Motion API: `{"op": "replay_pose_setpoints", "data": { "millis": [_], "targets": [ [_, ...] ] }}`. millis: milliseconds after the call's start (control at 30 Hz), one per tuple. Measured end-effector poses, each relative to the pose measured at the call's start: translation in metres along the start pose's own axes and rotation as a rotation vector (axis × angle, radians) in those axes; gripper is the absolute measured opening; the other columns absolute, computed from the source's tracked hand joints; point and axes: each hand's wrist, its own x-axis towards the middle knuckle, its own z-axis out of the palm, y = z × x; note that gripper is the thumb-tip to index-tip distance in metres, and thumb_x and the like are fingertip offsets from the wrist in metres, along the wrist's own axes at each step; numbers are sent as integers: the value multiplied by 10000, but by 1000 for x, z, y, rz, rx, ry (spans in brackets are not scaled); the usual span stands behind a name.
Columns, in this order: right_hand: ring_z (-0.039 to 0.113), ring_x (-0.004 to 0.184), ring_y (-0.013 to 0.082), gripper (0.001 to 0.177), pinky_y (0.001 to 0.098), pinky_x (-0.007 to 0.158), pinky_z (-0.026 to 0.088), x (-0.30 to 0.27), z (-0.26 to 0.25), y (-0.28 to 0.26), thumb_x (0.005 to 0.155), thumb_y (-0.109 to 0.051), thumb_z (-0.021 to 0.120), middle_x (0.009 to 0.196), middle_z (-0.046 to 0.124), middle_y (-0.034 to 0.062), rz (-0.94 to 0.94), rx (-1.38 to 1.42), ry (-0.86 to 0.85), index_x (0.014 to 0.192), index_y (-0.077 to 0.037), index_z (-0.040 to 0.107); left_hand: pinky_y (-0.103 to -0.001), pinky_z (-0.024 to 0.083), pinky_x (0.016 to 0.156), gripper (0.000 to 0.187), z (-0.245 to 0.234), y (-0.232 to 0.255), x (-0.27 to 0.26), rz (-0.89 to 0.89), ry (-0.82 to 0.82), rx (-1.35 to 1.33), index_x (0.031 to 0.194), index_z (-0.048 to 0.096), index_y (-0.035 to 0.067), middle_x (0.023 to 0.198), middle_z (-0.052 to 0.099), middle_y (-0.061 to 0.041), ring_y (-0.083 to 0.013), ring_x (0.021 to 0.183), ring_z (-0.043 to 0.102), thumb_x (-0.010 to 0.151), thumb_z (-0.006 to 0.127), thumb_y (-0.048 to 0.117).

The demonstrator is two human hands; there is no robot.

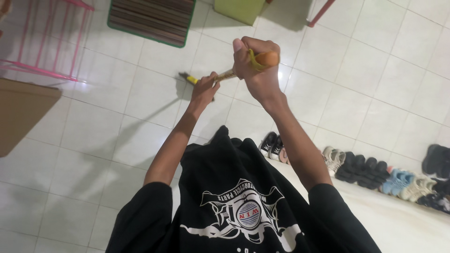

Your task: The person sweeps the floor using a broom, moving across the room and gathering debris.

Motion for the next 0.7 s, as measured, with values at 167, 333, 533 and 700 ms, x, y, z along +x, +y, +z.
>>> {"op": "replay_pose_setpoints", "data": {
  "millis": [167, 333, 533, 700],
  "targets": [
    [475, 503, 99, 480, 273, 473, 415, 6, -5, 5, 1118, -291, 558, 607, 470, -12, 0, 131, -3, 696, -80, 470, -506, 554, 745, 168, -19, 4, -26, -110, -84, 75, 1063, 589, 95, 756, 688, -183, -403, 781, 698, 994, 626, 244],
    [390, 501, 83, 469, 265, 466, 354, 8, 5, 28, 1098, -298, 577, 620, 420, -22, 90, 274, -25, 702, -80, 452, -497, 558, 745, 158, -13, -27, -51, -133, -4, 29, 1055, 624, 105, 810, 696, -191, -416, 811, 691, 951, 639, 223],
    [390, 537, 63, 483, 256, 501, 366, 21, 23, 40, 1100, -278, 564, 614, 390, -39, 208, 213, -96, 688, -97, 387, -500, 540, 739, 140, 5, -58, -53, -198, 72, 1, 1024, 607, 51, 851, 698, -210, -441, 849, 663, 948, 637, 164],
    [381, 584, 61, 481, 265, 533, 377, 47, 22, 50, 1109, -276, 553, 620, 389, -40, 217, 75, -169, 701, -80, 391, -496, 535, 732, 140, 31, -70, -25, -249, 118, -89, 1030, 587, 18, 873, 679, -240, -454, 857, 653, 978, 633, 139]
  ]
}}
